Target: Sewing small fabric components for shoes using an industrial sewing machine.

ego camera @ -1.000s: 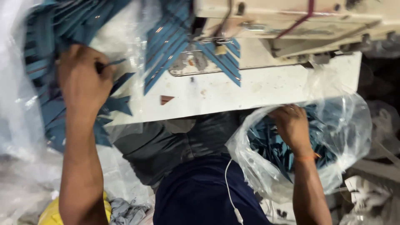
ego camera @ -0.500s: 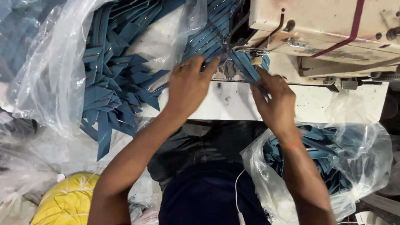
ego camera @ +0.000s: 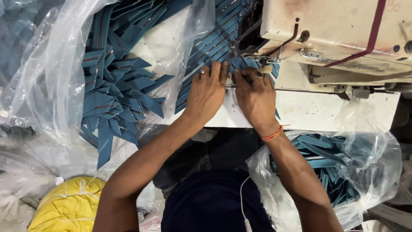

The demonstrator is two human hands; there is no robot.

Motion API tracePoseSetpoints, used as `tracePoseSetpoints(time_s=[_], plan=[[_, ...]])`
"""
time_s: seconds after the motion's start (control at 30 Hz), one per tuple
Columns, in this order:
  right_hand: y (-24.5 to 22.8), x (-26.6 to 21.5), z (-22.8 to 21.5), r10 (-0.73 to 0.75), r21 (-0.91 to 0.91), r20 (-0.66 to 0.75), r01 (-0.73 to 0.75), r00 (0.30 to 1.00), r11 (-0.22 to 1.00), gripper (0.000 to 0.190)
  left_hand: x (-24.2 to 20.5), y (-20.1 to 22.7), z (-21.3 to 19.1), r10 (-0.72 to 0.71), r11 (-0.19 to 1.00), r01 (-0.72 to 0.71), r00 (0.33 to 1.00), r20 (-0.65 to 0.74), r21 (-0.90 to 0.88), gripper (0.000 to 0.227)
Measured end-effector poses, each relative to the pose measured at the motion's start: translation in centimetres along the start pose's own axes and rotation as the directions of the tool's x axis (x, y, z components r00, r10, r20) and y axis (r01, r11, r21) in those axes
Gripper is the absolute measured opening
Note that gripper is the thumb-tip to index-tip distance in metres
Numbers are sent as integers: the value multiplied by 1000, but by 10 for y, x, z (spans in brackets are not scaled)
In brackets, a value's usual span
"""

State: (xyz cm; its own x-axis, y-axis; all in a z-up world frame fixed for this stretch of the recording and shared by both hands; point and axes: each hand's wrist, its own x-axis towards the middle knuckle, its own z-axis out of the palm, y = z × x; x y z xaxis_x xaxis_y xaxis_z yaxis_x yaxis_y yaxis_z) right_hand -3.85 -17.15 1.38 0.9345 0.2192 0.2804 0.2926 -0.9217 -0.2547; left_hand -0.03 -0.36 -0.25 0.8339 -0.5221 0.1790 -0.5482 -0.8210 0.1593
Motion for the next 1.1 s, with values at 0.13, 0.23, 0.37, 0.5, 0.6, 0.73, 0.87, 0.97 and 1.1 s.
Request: tracePoseSetpoints(time_s=[0.13,0.23,0.37,0.5,0.6,0.73,0.87,0.97,1.1], plan=[[4,6,3,-10,-5,39,11,999,1000,41,5,-1,6,-5,1000,5,1000,-2,-14,52],[7,7,7,-35,-8,36,36,999,999,39,7,-4,9,18,999,-22,993,-113,-35,46],[7,9,9,-42,-21,8,42,999,999,39,9,-6,11,5,997,-10,997,-74,-75,46],[12,14,12,-31,-16,-9,31,999,999,37,14,-5,17,-31,992,16,993,-115,-128,44],[15,10,16,-25,0,-19,25,1000,1000,37,16,-5,19,-62,984,43,992,-106,-175,37],[19,15,20,-22,24,-49,23,999,999,36,20,-7,21,-58,987,33,986,-156,-159,43],[11,22,16,-14,47,-156,22,988,999,29,25,-8,26,-62,986,42,991,-122,-160,45],[8,23,19,-35,-31,-205,29,978,999,26,29,-8,27,-66,989,46,989,-136,-142,45],[7,18,25,12,-114,-163,-31,986,993,20,33,-9,30,-85,994,71,980,-179,-87,46]])
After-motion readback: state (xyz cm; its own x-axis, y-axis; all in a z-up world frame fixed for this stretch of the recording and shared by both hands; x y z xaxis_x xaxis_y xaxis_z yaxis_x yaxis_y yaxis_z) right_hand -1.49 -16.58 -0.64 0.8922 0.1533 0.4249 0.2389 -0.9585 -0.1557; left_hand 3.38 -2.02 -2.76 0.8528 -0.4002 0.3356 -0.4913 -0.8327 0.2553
